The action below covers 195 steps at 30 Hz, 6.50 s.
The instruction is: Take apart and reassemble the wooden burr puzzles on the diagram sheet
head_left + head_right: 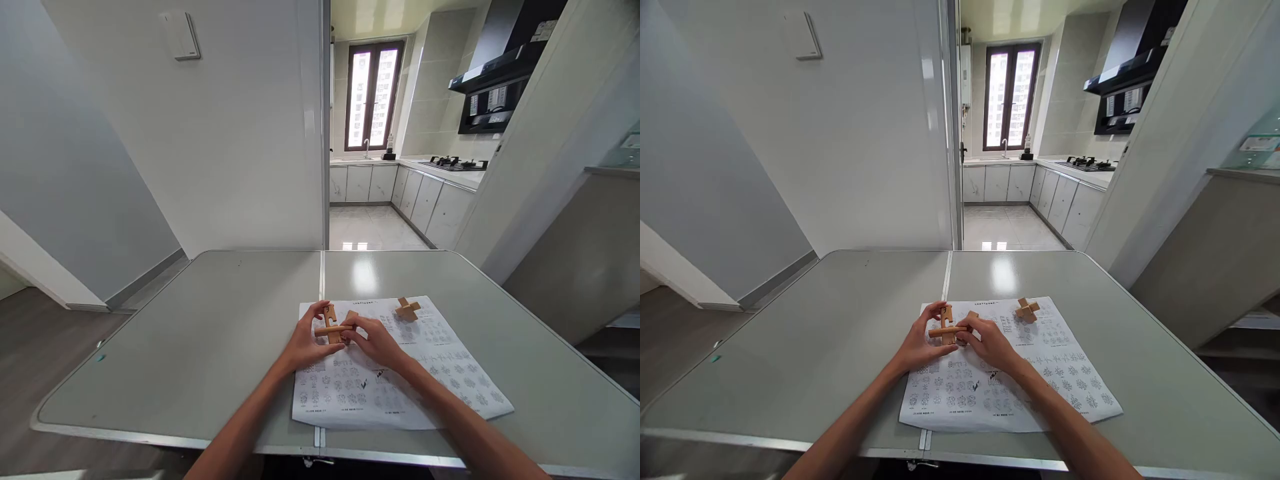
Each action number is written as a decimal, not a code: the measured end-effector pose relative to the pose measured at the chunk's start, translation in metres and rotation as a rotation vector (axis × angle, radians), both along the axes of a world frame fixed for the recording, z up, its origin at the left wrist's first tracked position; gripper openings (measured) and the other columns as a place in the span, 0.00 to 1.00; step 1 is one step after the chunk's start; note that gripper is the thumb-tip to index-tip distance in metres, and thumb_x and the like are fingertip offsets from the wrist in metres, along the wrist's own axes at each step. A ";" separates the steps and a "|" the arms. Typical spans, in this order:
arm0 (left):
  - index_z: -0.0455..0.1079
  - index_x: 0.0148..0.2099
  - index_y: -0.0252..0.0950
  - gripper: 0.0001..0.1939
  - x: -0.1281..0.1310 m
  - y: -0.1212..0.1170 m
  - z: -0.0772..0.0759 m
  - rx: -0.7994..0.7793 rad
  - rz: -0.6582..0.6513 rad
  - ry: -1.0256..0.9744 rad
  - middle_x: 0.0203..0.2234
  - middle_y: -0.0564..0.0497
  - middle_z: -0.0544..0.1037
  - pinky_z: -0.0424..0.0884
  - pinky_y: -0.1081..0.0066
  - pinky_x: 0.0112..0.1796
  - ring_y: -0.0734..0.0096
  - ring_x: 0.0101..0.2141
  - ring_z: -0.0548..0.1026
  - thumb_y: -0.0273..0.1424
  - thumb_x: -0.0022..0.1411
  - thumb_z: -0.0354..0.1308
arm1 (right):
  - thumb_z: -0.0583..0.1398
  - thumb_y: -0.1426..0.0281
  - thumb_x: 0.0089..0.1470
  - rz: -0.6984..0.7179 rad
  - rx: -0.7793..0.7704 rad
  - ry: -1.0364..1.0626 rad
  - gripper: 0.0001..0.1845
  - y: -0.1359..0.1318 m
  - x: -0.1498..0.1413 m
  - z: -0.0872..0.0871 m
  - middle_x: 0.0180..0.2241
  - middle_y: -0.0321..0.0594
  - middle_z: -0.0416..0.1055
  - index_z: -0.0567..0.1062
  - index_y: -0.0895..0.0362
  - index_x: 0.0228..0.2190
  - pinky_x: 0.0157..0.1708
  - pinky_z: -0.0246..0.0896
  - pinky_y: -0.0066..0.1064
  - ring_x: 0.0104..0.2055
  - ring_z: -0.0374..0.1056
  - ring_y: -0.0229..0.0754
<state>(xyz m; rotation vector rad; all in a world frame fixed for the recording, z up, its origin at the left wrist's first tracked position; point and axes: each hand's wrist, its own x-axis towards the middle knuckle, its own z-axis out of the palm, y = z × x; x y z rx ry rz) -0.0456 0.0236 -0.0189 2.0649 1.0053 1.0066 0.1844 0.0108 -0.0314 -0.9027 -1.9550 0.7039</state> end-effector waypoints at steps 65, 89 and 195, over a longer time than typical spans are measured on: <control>0.72 0.40 0.39 0.17 -0.006 0.014 -0.017 0.275 0.298 0.480 0.30 0.47 0.77 0.68 0.63 0.36 0.60 0.33 0.73 0.44 0.74 0.50 | 0.50 0.60 0.73 -0.547 -0.148 -0.538 0.17 0.029 0.022 -0.019 0.35 0.44 0.82 0.74 0.53 0.38 0.30 0.54 0.33 0.37 0.77 0.49; 0.67 0.57 0.40 0.29 -0.003 0.005 0.000 0.150 -0.044 0.448 0.30 0.54 0.74 0.69 0.63 0.41 0.63 0.33 0.73 0.45 0.58 0.69 | 0.49 0.63 0.74 -0.562 -0.064 -0.566 0.15 0.034 0.011 -0.030 0.46 0.45 0.75 0.74 0.55 0.44 0.31 0.57 0.33 0.35 0.75 0.44; 0.69 0.45 0.39 0.09 -0.027 0.059 -0.022 -0.130 0.812 -0.386 0.45 0.45 0.76 0.74 0.59 0.49 0.60 0.46 0.76 0.37 0.66 0.57 | 0.60 0.68 0.51 -0.662 -0.464 0.937 0.19 0.034 0.034 -0.022 0.31 0.25 0.68 0.55 0.47 0.40 0.16 0.61 0.26 0.18 0.66 0.33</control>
